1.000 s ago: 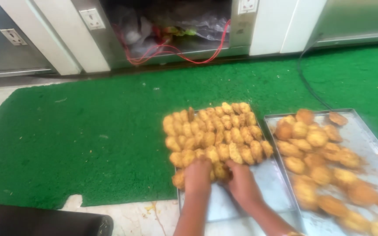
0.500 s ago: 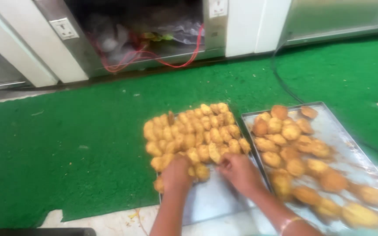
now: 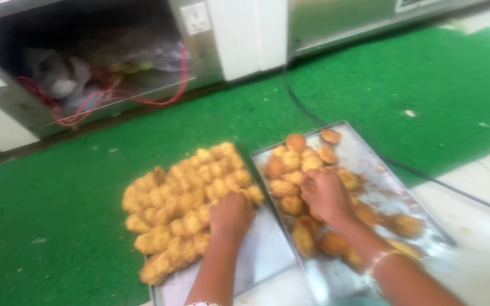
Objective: The person sits on the floor and transfers fried snack pieces by hand from a full metal tray, placing them one at a time into neat rows on a second tray. The person continues filling rows until the source tray is nearly empty.
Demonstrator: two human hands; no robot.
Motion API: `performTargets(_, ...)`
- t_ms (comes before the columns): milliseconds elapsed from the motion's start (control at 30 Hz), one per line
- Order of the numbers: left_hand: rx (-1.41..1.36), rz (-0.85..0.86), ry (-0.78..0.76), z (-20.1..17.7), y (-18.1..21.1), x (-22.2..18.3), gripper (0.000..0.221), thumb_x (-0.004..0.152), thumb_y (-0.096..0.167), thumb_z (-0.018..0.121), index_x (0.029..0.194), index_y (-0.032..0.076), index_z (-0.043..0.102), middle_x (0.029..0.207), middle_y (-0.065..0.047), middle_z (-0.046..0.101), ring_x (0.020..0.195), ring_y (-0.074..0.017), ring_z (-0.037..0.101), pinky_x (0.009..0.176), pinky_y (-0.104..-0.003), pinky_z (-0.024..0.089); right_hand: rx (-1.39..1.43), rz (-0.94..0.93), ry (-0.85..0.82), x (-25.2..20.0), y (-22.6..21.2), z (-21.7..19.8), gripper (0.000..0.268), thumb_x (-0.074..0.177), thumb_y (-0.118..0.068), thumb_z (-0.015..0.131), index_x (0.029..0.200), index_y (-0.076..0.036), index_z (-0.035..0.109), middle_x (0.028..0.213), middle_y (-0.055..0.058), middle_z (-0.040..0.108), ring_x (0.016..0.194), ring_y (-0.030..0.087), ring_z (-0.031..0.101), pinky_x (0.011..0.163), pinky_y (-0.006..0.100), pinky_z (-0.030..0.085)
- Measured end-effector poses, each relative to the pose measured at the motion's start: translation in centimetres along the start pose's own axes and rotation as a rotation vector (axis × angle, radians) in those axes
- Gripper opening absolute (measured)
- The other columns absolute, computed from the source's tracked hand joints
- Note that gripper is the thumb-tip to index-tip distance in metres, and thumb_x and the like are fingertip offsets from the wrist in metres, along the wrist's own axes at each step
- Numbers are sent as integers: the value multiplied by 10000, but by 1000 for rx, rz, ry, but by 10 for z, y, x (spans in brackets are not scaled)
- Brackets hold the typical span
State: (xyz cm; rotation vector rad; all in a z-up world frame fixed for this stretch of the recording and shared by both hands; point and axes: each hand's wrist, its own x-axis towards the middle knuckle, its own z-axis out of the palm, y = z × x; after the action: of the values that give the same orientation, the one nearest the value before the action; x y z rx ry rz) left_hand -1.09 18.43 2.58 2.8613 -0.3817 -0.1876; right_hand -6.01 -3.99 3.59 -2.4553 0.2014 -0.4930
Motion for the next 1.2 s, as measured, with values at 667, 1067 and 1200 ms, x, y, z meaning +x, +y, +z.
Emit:
performTargets(667,241,199,42,42,126,39,340,838,180,690,1177,152,676,1435,-114,496,1321,-297,481,966,-462,457,-33,205,-33,14,71,-37,233,837,-118,749,1066,-127,709,1200,44,634,1166,269,591,1005,379,506)
performTargets(1067,529,225,88,44,55,27,559,769,259,758,1257,54,575,1255,-106,581,1173,-255,560,997,-418,501,-70,268,-124,11,92,-27,244,841,-122,758,1078,-124,705,1242,19,622,1237,228,535,1117,385,439)
performTargets(1200,272,165,59,27,41,13,199,963,73,609,1153,49,665,1194,-114,608,1051,-238,603,839,-381,568,-35,268,-122,13,97,-16,253,825,-107,755,1073,-122,707,1226,21,643,1267,224,533,1144,387,422)
